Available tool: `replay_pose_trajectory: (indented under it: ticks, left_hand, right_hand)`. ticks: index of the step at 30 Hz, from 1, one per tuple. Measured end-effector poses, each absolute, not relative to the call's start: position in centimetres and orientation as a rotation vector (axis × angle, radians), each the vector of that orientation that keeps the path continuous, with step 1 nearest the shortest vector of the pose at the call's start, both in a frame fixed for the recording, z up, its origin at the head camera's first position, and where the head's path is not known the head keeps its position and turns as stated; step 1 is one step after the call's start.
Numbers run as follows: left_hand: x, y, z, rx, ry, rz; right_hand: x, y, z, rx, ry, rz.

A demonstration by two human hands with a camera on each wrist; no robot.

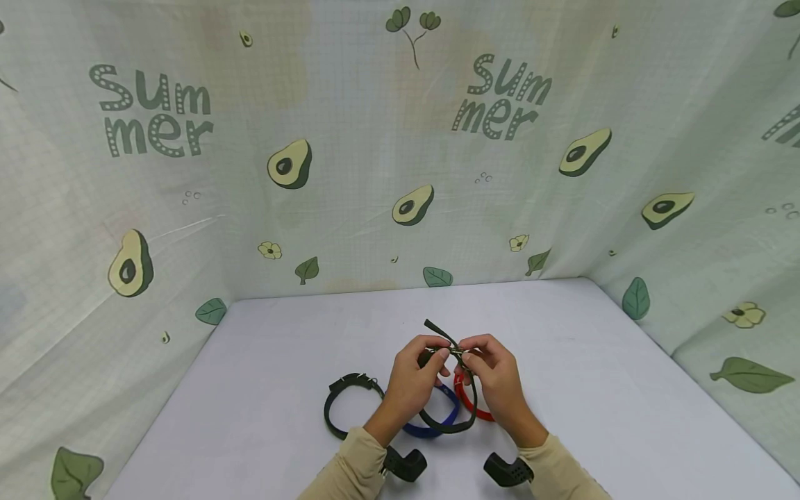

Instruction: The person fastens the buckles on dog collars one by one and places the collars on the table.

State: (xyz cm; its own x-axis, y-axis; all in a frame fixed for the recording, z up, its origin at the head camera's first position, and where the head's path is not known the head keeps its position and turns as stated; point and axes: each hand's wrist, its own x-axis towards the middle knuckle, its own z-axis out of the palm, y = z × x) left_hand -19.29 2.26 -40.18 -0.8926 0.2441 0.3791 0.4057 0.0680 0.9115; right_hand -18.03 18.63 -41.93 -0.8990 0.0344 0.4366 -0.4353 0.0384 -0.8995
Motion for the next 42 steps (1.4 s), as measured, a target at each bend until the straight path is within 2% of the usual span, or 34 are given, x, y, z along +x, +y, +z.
replay_pose_trajectory:
  ticks: [7, 16, 25, 34, 42]
  left_hand:
    - [-18.3, 2.0, -38.8, -0.710, -2.163, -1.969]
    - [-20.3, 2.4, -41.2, -0.651, -2.147, -2.146]
    - [-20.2, 2.3, -41.3, -0.729, -2.126, -2.235]
    - [-20.3, 2.1, -41.2, -0.755, -2.134, -2.199]
    - [-20.3, 2.0, -41.3, -0.632, -2.231, -2.231]
  right_hand:
    - [-18.1, 18.7, -41.9, 0.393, -1.983, 1.926]
    - [-18.0, 18.9, -41.7, 0.424, -1.969, 1.917]
    - [-18.0, 19.1, -41.6, 0.532, -1.916, 1.954]
    - [-18.1, 19.1, -41.5, 0.401, -1.916, 1.944]
    - [-18.3, 19.3, -41.6, 0.377, -1.894, 1.929]
